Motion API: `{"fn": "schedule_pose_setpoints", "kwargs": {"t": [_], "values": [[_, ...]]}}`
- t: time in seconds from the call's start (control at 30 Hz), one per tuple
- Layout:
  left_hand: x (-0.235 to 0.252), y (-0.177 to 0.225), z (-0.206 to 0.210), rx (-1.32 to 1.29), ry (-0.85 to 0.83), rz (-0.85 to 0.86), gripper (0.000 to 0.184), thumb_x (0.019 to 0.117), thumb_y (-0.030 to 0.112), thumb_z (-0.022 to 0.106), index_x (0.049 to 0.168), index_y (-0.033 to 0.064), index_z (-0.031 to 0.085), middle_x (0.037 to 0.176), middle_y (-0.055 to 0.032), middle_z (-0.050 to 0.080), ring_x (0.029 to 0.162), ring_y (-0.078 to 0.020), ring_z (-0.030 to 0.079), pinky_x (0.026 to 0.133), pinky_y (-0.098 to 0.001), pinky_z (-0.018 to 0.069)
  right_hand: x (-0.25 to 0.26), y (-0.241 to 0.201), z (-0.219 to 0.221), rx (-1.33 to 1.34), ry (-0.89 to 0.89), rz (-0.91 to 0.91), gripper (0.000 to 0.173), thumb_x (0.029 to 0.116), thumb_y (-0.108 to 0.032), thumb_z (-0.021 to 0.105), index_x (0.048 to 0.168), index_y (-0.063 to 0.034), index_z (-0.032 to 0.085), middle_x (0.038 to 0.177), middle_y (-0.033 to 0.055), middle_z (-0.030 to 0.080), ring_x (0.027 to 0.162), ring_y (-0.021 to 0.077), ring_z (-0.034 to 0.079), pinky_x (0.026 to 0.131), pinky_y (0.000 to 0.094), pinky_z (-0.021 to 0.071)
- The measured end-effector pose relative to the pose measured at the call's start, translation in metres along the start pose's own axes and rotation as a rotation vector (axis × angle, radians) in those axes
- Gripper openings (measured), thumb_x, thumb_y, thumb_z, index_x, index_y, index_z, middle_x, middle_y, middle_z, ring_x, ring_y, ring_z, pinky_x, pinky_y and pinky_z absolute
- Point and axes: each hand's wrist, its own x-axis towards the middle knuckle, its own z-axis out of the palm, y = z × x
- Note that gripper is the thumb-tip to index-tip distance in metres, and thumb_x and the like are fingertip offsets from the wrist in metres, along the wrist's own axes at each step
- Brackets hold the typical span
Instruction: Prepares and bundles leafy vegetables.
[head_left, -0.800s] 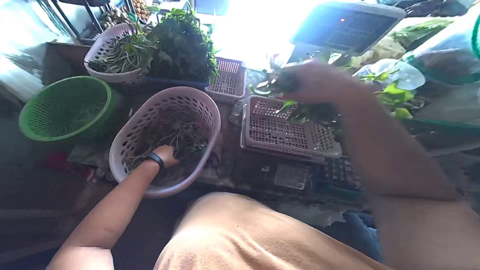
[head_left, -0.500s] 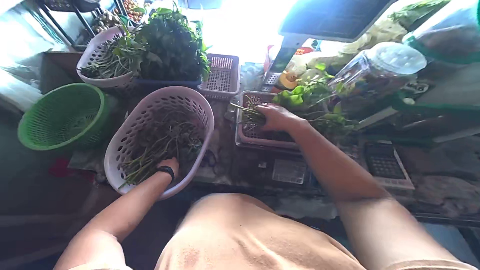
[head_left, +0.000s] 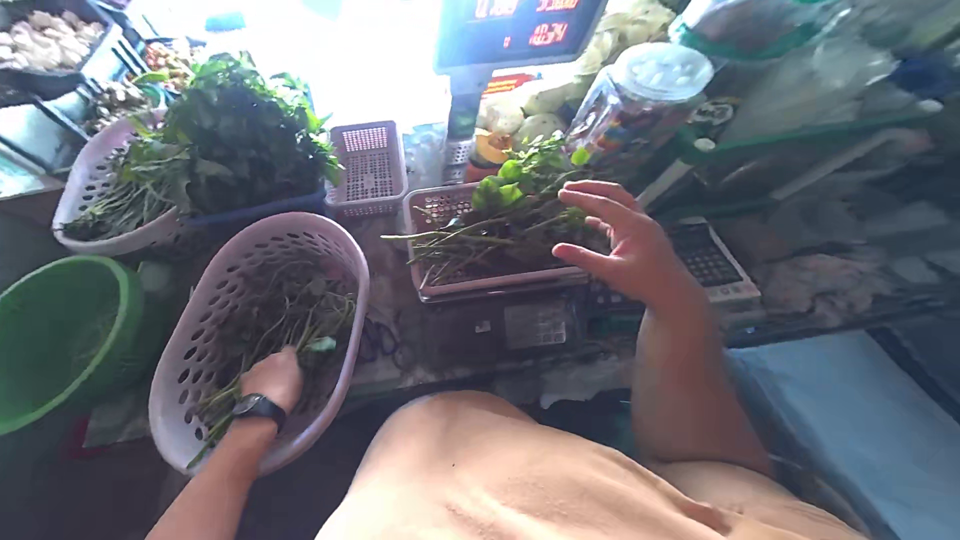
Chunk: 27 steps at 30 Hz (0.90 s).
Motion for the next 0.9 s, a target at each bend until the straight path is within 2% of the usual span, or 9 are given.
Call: {"fn": "schedule_pose_setpoints", "kwargs": {"t": [0.17,0.27,0.4,0.5,0.53,0.67,0.77,0.83,0.9], "values": [[-0.013,-0.047,-0.046,-0.069,0.034,0.078,0.036,0.1073,0.025,0.05,0.128,-0.0031,0.061,0.12,-0.0334,0.066,0.115,-0.0529,0.063,0.095,-0.0718,0.0474,-0.031,0.023,-0.02,-0.053,0.058,0.065,0.051,0.0926,-0.033,0.073,0.136,-0.0084,0.064,0.149,0.0122,0.053,0.134,0.0234,0.054,0.106,0.0437,0.0511],[-0.007,-0.082,-0.055,-0.238,0.091,0.15,0.034,0.1082,0.023,0.046,0.121,-0.0033,0.063,0.105,-0.0288,0.069,0.097,-0.046,0.07,0.088,-0.0687,0.0519,-0.038,0.026,-0.023,-0.094,0.063,0.059,0.045,0.0935,-0.029,0.072,0.133,-0.0082,0.066,0.145,0.0127,0.056,0.131,0.0245,0.056,0.105,0.0448,0.0505],[-0.034,-0.093,-0.085,-0.375,0.342,0.253,0.029,0.1071,0.023,0.05,0.113,-0.0013,0.063,0.089,-0.026,0.065,0.079,-0.044,0.065,0.071,-0.0697,0.0493,-0.042,0.026,-0.021,-0.079,0.054,0.019,0.04,0.0941,-0.024,0.072,0.13,-0.0064,0.068,0.138,0.013,0.061,0.126,0.0245,0.06,0.106,0.0443,0.0507],[-0.042,-0.091,-0.097,-0.447,0.401,0.222,0.031,0.1093,0.023,0.048,0.117,-0.0026,0.063,0.095,-0.0288,0.065,0.088,-0.0449,0.064,0.078,-0.0694,0.0457,-0.044,0.027,-0.015,-0.068,0.053,-0.007,0.039,0.0937,-0.025,0.072,0.128,-0.0063,0.069,0.134,0.0113,0.064,0.124,0.0223,0.062,0.107,0.0432,0.0506],[-0.039,-0.089,-0.095,-0.488,0.38,0.18,0.031,0.11,0.023,0.047,0.119,-0.0019,0.062,0.093,-0.026,0.064,0.082,-0.0393,0.062,0.075,-0.0639,0.0467,-0.042,0.026,-0.011,-0.063,0.059,-0.024,0.041,0.0929,-0.026,0.073,0.129,-0.0064,0.069,0.134,0.0111,0.064,0.124,0.0221,0.062,0.107,0.0428,0.0505],[0.0,-0.092,-0.06,-0.765,0.238,0.101,0.027,0.1104,0.025,0.046,0.123,0.005,0.06,0.078,-0.0054,0.054,0.056,-0.0121,0.049,0.053,-0.0322,0.0467,-0.016,0.01,0.01,-0.07,0.01,-0.143,0.057,0.0893,-0.029,0.079,0.14,-0.0076,0.062,0.143,0.0108,0.059,0.132,0.0233,0.056,0.111,0.0429,0.0476],[0.016,-0.091,-0.034,-0.978,0.25,0.079,0.025,0.1104,0.024,0.045,0.121,0.0051,0.059,0.07,0.0004,0.049,0.052,-0.007,0.046,0.049,-0.0253,0.0443,0.021,-0.003,0.031,-0.055,-0.067,-0.229,0.072,0.0854,-0.032,0.082,0.146,-0.0057,0.055,0.147,0.0136,0.056,0.135,0.0278,0.054,0.113,0.0475,0.0452],[0.011,-0.084,-0.028,-1.111,0.325,0.082,0.025,0.1104,0.024,0.046,0.122,0.0062,0.059,0.071,0.0019,0.05,0.053,-0.0058,0.048,0.051,-0.0242,0.0465,0.05,-0.01,0.047,-0.102,-0.216,-0.22,0.092,0.079,-0.033,0.088,0.156,-0.007,0.043,0.157,0.0153,0.046,0.146,0.032,0.043,0.12,0.0527,0.0336],[0.005,-0.079,-0.024,-1.128,0.417,0.141,0.026,0.1102,0.023,0.046,0.124,0.0058,0.058,0.073,0.0014,0.053,0.055,-0.0054,0.052,0.055,-0.0245,0.0512,0.075,-0.014,0.066,-0.25,-0.437,-0.134,0.118,0.0719,-0.033,0.094,0.164,-0.0107,0.024,0.168,0.014,0.027,0.157,0.0334,0.022,0.126,0.0591,0.0153]]}}
